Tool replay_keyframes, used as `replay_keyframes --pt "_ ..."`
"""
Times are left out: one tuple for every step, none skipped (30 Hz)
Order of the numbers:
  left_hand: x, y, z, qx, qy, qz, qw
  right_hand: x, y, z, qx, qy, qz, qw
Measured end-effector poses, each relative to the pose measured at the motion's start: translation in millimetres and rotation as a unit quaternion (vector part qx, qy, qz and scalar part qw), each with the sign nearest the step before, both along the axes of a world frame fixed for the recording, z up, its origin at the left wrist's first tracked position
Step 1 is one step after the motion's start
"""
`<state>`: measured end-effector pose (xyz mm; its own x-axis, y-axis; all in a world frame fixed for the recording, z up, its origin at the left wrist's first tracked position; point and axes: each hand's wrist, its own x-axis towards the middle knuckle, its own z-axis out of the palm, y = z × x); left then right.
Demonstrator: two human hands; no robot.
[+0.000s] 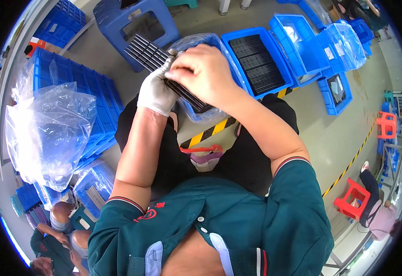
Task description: Inspecting, wiping, and sorting thin black metal rods into plastic bins.
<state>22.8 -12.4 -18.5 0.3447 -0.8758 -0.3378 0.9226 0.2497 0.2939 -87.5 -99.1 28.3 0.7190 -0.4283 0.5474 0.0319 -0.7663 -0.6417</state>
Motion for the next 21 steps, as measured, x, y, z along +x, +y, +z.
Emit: replay_keyframes --pt "0 1 2 0.019 -0.004 0.006 1.0 -1 -1 9 0.017 0.004 -0.018 1.0" --pt "0 2 8 0.042 -0.001 -0.003 0.999 -5 -4 16 0.034 0.008 -0.037 0.999" --pt "-1 3 8 0.042 0.0 -0.003 0.999 -9 -8 17 0.047 0.012 -0.042 0.998" --pt "0 3 10 0.024 0.011 -0.005 1.0 -13 -10 19 0.065 0.018 -0.04 0.997" --pt "0 2 12 0.006 0.023 -0.007 1.0 -18 -13 21 0.082 0.024 -0.038 0.996" --pt "3 0 3 -0.048 0.031 -0.017 0.998 -24 -17 19 0.077 0.024 -0.038 0.996" --pt "4 -2 3 -0.064 0.046 -0.019 0.997 -30 -20 21 0.082 0.025 -0.048 0.995" --pt "4 -4 2 -0.08 0.061 -0.022 0.995 -37 -22 23 0.087 0.027 -0.059 0.994" --pt "4 -4 2 -0.086 0.051 -0.018 0.995 -46 -22 24 0.108 0.024 -0.072 0.991" --pt "3 -7 5 -0.075 0.048 -0.017 0.996 -56 -24 25 0.128 0.03 -0.08 0.988" --pt "2 -11 7 -0.063 0.045 -0.016 0.997 -68 -27 25 0.15 0.036 -0.09 0.984" --pt "1 -15 8 -0.069 0.047 -0.023 0.996 -80 -28 24 0.168 0.032 -0.097 0.98" --pt "-1 -21 5 -0.078 0.042 -0.032 0.996 -92 -28 22 0.173 0.03 -0.109 0.978" --pt "-4 -27 3 -0.087 0.036 -0.043 0.995 -104 -28 19 0.179 0.026 -0.122 0.976" --pt "-8 -32 1 -0.065 0.03 -0.05 0.996 -117 -26 13 0.188 0.025 -0.127 0.974" --pt "-12 -40 -5 -0.063 0.015 -0.074 0.995 -128 -23 5 0.223 -0.007 -0.146 0.964" --pt "-13 -45 -12 -0.013 -0.001 -0.082 0.997 -138 -19 -1 0.191 0.017 -0.145 0.971" --pt "-15 -48 -19 0.021 0.003 -0.096 0.995 -145 -10 -9 0.218 0.018 -0.152 0.964" --pt "-11 -49 -35 0.034 -0.006 -0.12 0.992 -152 -1 -14 0.292 0.042 -0.127 0.947" --pt "-20 -54 -38 0.077 -0.019 -0.146 0.986 -162 5 -22 0.342 0.042 -0.12 0.931" --pt "-27 -63 -49 0.124 -0.02 -0.174 0.977 -173 8 -25 0.262 0.042 -0.124 0.956"
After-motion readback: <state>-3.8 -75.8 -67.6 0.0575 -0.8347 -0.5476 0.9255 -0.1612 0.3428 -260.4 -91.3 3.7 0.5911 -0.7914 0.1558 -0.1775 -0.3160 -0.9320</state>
